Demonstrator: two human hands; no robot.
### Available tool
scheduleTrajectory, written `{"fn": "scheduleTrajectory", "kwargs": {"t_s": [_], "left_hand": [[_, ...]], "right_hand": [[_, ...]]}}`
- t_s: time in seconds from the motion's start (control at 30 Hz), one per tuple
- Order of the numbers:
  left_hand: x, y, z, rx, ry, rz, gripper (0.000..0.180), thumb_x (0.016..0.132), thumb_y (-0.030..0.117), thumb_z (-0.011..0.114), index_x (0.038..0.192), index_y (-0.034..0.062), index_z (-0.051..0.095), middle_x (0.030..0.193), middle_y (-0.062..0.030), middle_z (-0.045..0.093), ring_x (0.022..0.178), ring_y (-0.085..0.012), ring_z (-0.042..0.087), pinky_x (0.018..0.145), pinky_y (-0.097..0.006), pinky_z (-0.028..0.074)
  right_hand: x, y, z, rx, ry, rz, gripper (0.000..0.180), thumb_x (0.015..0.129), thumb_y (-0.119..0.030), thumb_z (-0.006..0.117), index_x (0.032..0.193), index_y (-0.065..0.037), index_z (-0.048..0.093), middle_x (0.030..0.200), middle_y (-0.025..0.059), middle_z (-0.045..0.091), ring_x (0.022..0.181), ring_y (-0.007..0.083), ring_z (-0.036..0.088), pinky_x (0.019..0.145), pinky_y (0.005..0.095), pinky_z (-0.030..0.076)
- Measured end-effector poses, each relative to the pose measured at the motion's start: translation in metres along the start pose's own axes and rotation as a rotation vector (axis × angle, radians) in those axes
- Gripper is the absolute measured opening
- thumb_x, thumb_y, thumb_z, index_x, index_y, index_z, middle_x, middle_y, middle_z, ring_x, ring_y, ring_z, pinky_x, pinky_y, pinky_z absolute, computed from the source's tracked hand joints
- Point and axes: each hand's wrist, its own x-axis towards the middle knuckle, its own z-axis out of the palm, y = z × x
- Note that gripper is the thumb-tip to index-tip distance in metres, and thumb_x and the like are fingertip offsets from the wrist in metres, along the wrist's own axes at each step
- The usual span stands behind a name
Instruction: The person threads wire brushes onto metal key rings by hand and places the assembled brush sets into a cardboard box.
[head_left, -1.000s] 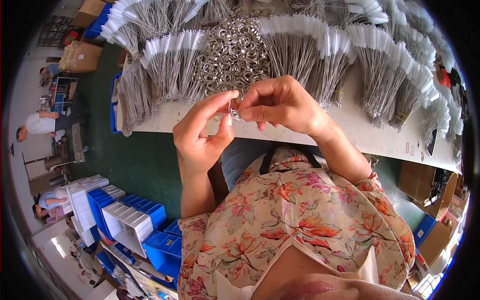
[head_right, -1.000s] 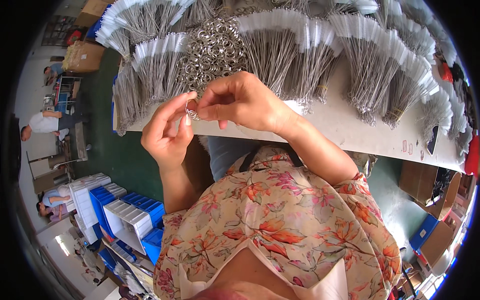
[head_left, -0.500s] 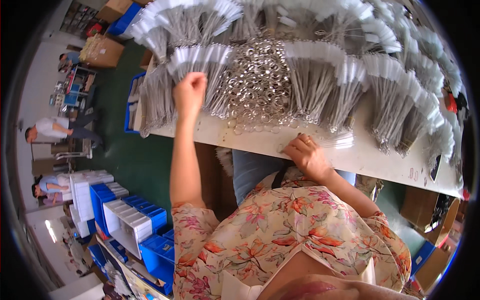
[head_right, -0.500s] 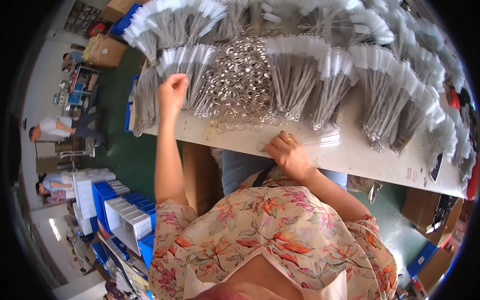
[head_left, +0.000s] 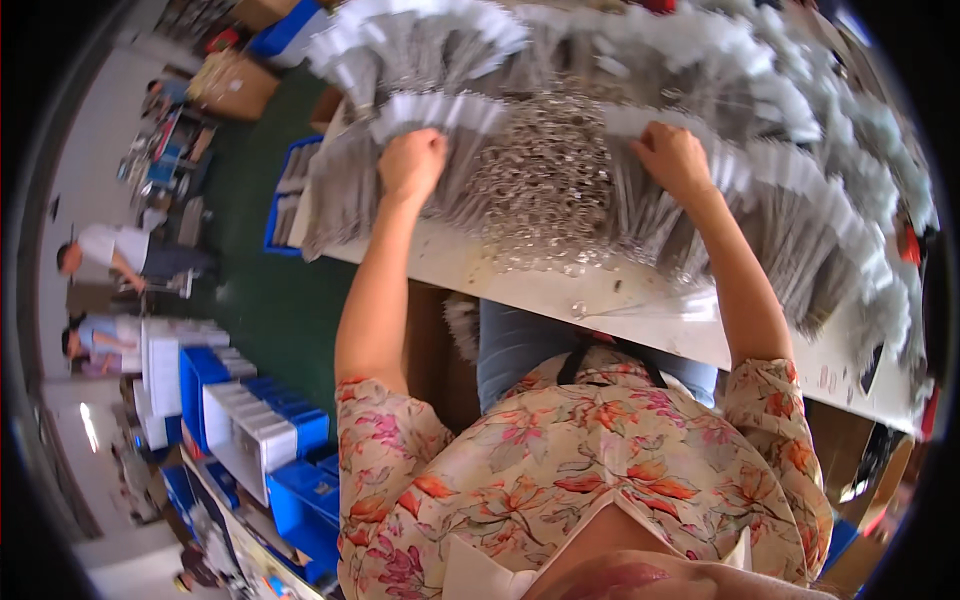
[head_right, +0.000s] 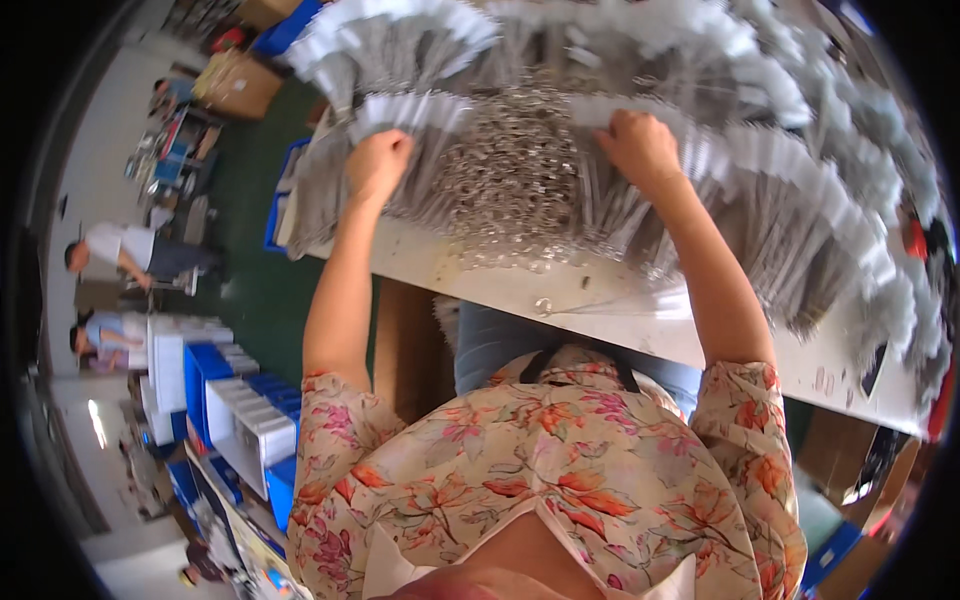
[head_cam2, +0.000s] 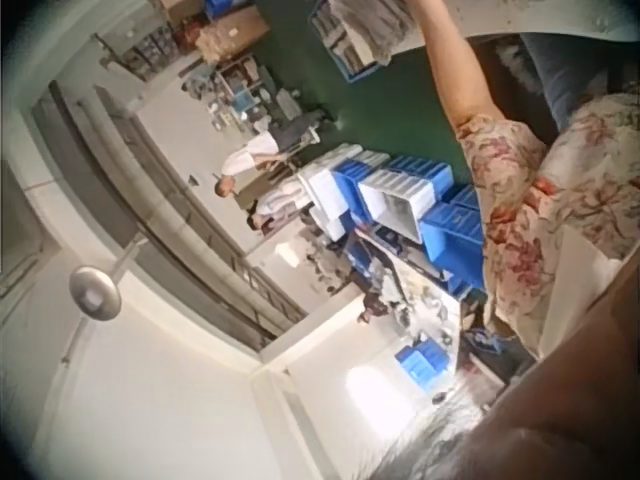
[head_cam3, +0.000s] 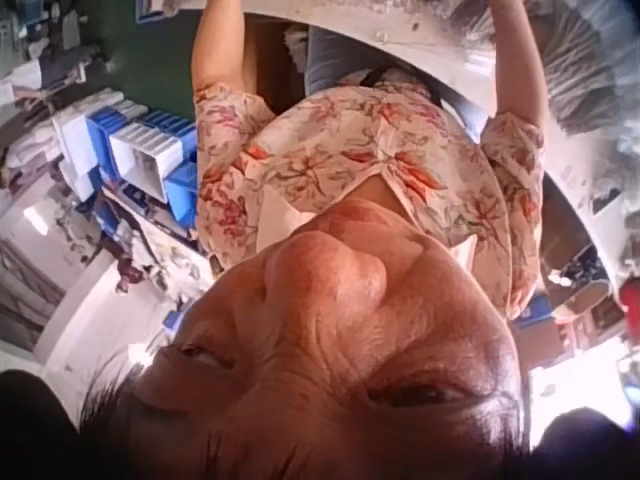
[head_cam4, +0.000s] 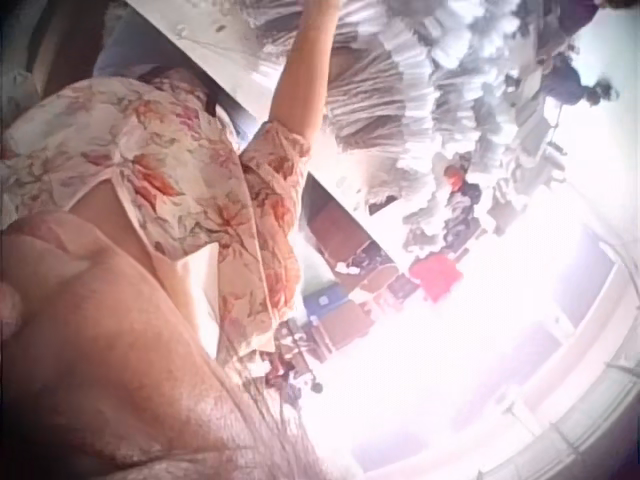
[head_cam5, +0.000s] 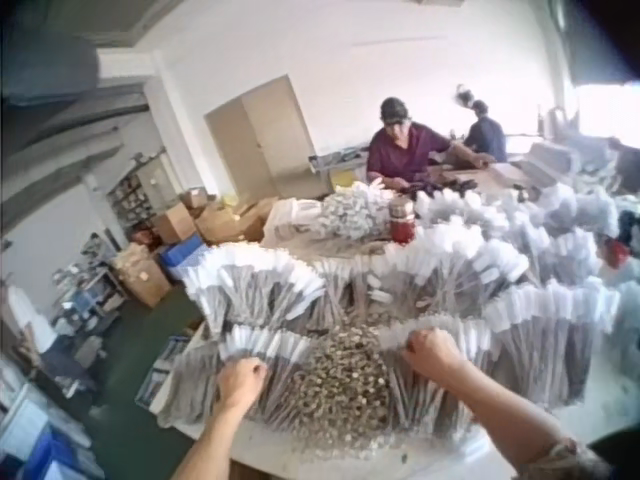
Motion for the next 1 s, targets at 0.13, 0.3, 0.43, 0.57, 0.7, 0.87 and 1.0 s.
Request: {"fn": "scheduleTrajectory", "kwargs": {"t_s": [0.13,0.3,0.43,0.57,0.7,0.87,1.0], "left_hand": [[0.001,-0.009,-0.026,-0.823,0.461,-0.014,0.014,0.09,0.015,0.048,0.092,0.0039,0.057,0.07,-0.0122,0.064,0.062,-0.0216,0.063,0.06,-0.033,0.049],[0.018,-0.108,-0.041,-0.36,0.331,-0.366,0.031,0.083,0.035,0.057,0.086,0.0046,0.062,0.076,-0.0116,0.065,0.069,-0.0227,0.064,0.063,-0.036,0.049],[0.005,-0.161,0.013,-0.008,-0.243,-0.211,0.035,0.076,0.039,0.061,0.087,0.0064,0.067,0.087,-0.0165,0.065,0.083,-0.0341,0.061,0.074,-0.041,0.047],[-0.006,-0.199,0.018,-0.05,-0.146,-0.094,0.022,0.078,0.021,0.06,0.079,-0.001,0.064,0.075,-0.0194,0.063,0.064,-0.0274,0.061,0.061,-0.036,0.046],[-0.006,-0.249,0.021,-0.213,-0.156,-0.253,0.025,0.079,0.018,0.061,0.067,-0.0035,0.058,0.055,-0.0086,0.053,0.05,-0.0169,0.045,0.049,-0.034,0.036],[0.013,-0.209,0.012,-0.464,-0.286,-0.54,0.015,0.077,0.014,0.06,0.072,0.0006,0.06,0.059,-0.0052,0.057,0.047,-0.0147,0.046,0.038,-0.031,0.032],[0.02,-0.194,-0.004,-0.357,-0.376,-0.599,0.012,0.071,0.011,0.058,0.066,0.0012,0.055,0.061,-0.0083,0.06,0.037,-0.0142,0.043,0.031,-0.03,0.026]], "right_hand": [[0.011,-0.016,0.008,-0.103,-0.024,0.011,0.028,0.075,-0.032,0.059,0.083,-0.005,0.063,0.083,0.018,0.064,0.08,0.0359,0.062,0.071,0.0422,0.049],[0.001,-0.017,-0.003,-0.04,0.017,0.109,0.024,0.072,-0.027,0.058,0.082,-0.005,0.063,0.078,0.0163,0.064,0.076,0.0338,0.063,0.07,0.0403,0.049],[-0.007,0.01,0.006,0.401,0.478,0.104,0.016,0.077,-0.019,0.06,0.086,-0.006,0.059,0.076,0.0118,0.065,0.071,0.0267,0.064,0.064,0.0356,0.05],[-0.025,0.005,-0.054,1.414,0.76,-0.025,0.01,0.092,-0.008,0.047,0.098,-0.002,0.044,0.078,0.0102,0.06,0.072,0.0162,0.062,0.07,0.0291,0.052],[-0.089,0.058,-0.117,0.699,0.85,0.277,0.013,0.086,-0.017,0.055,0.093,-0.007,0.053,0.065,0.0023,0.05,0.055,0.0089,0.042,0.052,0.0252,0.038],[-0.148,0.131,-0.125,0.115,0.69,0.534,0.02,0.078,-0.029,0.061,0.081,-0.009,0.063,0.072,0.0072,0.059,0.067,0.0251,0.057,0.061,0.0361,0.045],[-0.147,0.145,-0.114,-0.063,0.517,0.526,0.028,0.072,-0.036,0.066,0.084,-0.011,0.067,0.08,0.0133,0.063,0.077,0.0287,0.061,0.069,0.0389,0.047]]}}
